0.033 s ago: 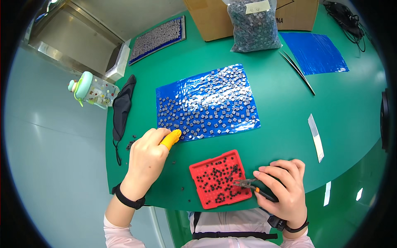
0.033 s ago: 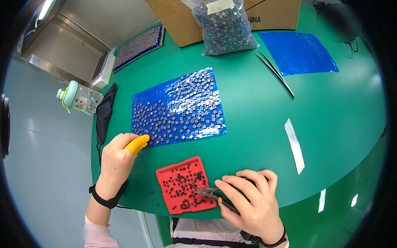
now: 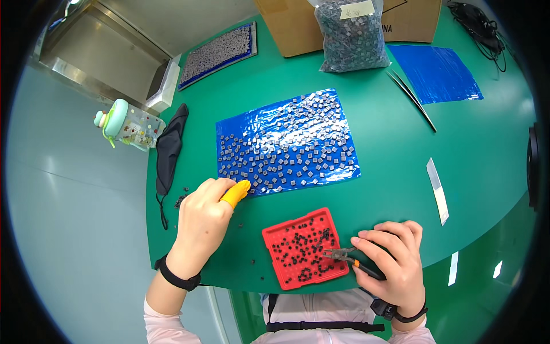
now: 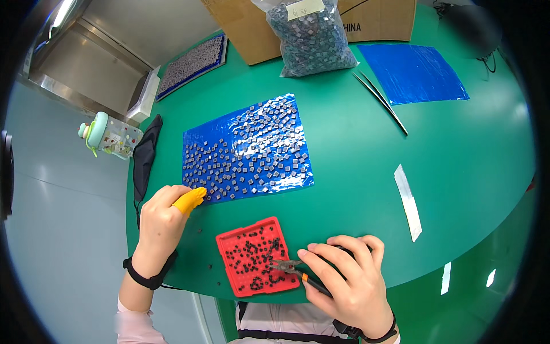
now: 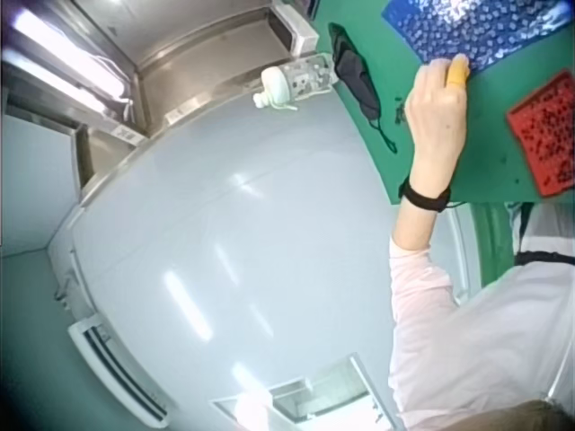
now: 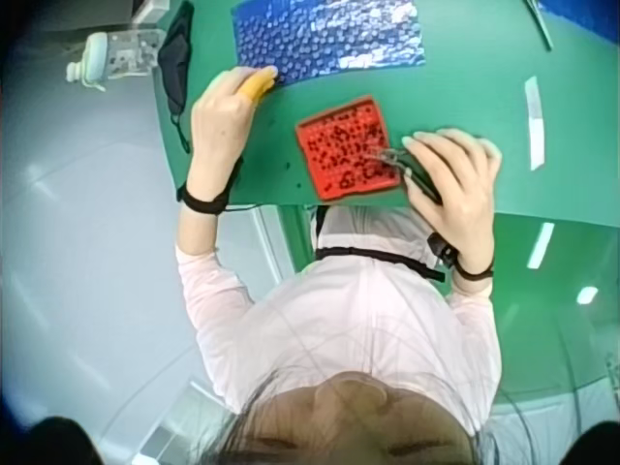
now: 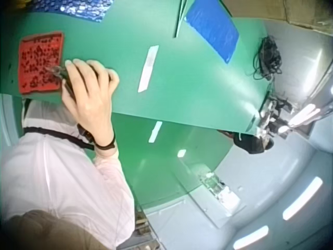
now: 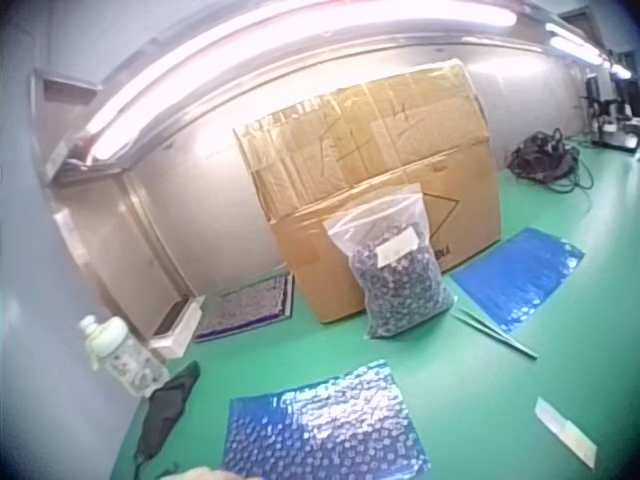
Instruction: The person uses pliers to pick small black components from a red tray and places them onto a blue sheet. They also use a metal spatula to scrape and move components within the tray. The person repeatedly picks components from the tray and places them on the blue sheet throughout the video.
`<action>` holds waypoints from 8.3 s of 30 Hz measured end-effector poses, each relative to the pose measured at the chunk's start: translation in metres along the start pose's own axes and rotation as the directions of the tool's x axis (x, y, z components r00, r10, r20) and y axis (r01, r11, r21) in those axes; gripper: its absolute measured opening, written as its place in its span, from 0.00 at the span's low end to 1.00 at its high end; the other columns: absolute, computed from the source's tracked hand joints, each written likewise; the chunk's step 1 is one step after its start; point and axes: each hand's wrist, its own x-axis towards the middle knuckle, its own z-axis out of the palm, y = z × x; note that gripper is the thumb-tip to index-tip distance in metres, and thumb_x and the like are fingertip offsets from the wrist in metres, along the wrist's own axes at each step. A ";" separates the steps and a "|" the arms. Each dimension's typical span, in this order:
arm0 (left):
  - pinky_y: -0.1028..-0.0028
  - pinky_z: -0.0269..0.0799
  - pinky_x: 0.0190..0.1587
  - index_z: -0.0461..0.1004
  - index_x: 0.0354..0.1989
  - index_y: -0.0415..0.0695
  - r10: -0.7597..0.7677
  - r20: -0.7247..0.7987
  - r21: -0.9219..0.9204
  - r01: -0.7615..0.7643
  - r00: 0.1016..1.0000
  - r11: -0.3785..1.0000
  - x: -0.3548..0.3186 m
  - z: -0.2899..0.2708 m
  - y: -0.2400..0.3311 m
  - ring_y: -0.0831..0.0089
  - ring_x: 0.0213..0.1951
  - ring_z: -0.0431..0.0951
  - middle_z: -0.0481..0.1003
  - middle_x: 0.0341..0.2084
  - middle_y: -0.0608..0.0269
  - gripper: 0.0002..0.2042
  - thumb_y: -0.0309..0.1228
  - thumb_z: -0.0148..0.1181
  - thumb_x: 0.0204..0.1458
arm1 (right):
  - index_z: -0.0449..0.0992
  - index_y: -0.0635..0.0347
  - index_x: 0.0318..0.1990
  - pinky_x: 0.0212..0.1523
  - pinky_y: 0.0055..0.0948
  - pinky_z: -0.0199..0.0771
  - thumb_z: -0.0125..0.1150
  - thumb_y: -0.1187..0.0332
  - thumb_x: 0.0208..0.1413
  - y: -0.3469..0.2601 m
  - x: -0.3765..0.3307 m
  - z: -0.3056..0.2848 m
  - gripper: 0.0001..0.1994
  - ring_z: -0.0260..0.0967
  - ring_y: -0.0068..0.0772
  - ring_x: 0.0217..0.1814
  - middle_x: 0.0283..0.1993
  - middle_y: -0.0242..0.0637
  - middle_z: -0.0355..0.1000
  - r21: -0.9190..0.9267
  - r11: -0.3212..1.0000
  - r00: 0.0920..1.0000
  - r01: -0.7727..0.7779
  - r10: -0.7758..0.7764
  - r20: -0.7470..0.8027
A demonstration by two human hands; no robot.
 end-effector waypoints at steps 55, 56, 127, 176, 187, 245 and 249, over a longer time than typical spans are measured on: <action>0.82 0.72 0.27 0.81 0.37 0.40 -0.515 0.196 -0.734 0.473 0.834 0.487 -0.070 -0.057 0.025 0.79 0.27 0.80 0.81 0.28 0.61 0.11 0.16 0.66 0.42 | 0.79 0.54 0.43 0.52 0.39 0.58 0.70 0.72 0.33 -0.021 0.007 -0.011 0.22 0.68 0.36 0.49 0.45 0.30 0.74 0.007 0.996 0.995 -0.089 0.089 -0.040; 0.82 0.72 0.27 0.81 0.36 0.39 -0.509 0.266 -0.791 0.487 0.819 0.371 -0.075 -0.062 0.028 0.79 0.28 0.80 0.81 0.28 0.62 0.11 0.16 0.67 0.43 | 0.79 0.54 0.44 0.52 0.38 0.58 0.70 0.72 0.33 -0.029 0.009 -0.014 0.22 0.68 0.36 0.49 0.45 0.30 0.74 0.003 0.997 0.996 -0.077 0.077 -0.045; 0.81 0.77 0.33 0.81 0.35 0.35 -0.364 0.162 -0.987 0.140 0.917 -0.085 -0.071 0.002 0.080 0.75 0.32 0.82 0.82 0.34 0.59 0.11 0.14 0.65 0.41 | 0.77 0.54 0.38 0.38 0.37 0.62 0.70 0.68 0.28 -0.049 0.005 0.022 0.21 0.69 0.34 0.37 0.34 0.29 0.75 0.179 0.984 0.995 0.009 0.010 -0.103; 0.74 0.63 0.29 0.71 0.43 0.39 -0.225 0.145 -0.986 0.159 0.963 0.045 -0.066 0.015 0.089 0.67 0.27 0.69 0.71 0.26 0.60 0.13 0.21 0.59 0.47 | 0.81 0.53 0.41 0.37 0.32 0.57 0.72 0.61 0.35 -0.037 0.003 0.025 0.20 0.67 0.29 0.37 0.39 0.26 0.75 0.151 0.988 0.996 0.032 -0.019 -0.088; 0.76 0.78 0.34 0.79 0.33 0.32 -0.434 0.294 -0.934 0.160 0.851 -0.320 -0.062 0.006 0.094 0.71 0.32 0.81 0.80 0.32 0.53 0.09 0.17 0.70 0.42 | 0.80 0.54 0.41 0.37 0.31 0.58 0.73 0.62 0.35 -0.035 0.004 0.021 0.20 0.68 0.30 0.36 0.38 0.27 0.76 0.188 0.982 0.994 -0.007 0.028 -0.106; 0.70 0.77 0.38 0.81 0.35 0.38 -0.043 0.073 -0.092 0.049 0.996 0.995 0.088 0.034 -0.040 0.58 0.32 0.80 0.78 0.31 0.53 0.12 0.16 0.61 0.40 | 0.79 0.53 0.45 0.48 0.42 0.60 0.69 0.68 0.35 0.003 -0.004 0.006 0.22 0.68 0.37 0.48 0.48 0.31 0.73 -0.078 0.993 0.981 -0.088 0.073 -0.179; 0.71 0.78 0.38 0.80 0.36 0.36 -0.057 0.039 -0.163 0.063 0.998 0.985 0.083 0.032 -0.040 0.60 0.33 0.81 0.79 0.32 0.52 0.12 0.14 0.60 0.41 | 0.78 0.54 0.45 0.48 0.42 0.60 0.69 0.69 0.35 0.002 -0.003 0.008 0.23 0.68 0.38 0.47 0.48 0.31 0.73 -0.082 0.993 0.983 -0.082 0.067 -0.173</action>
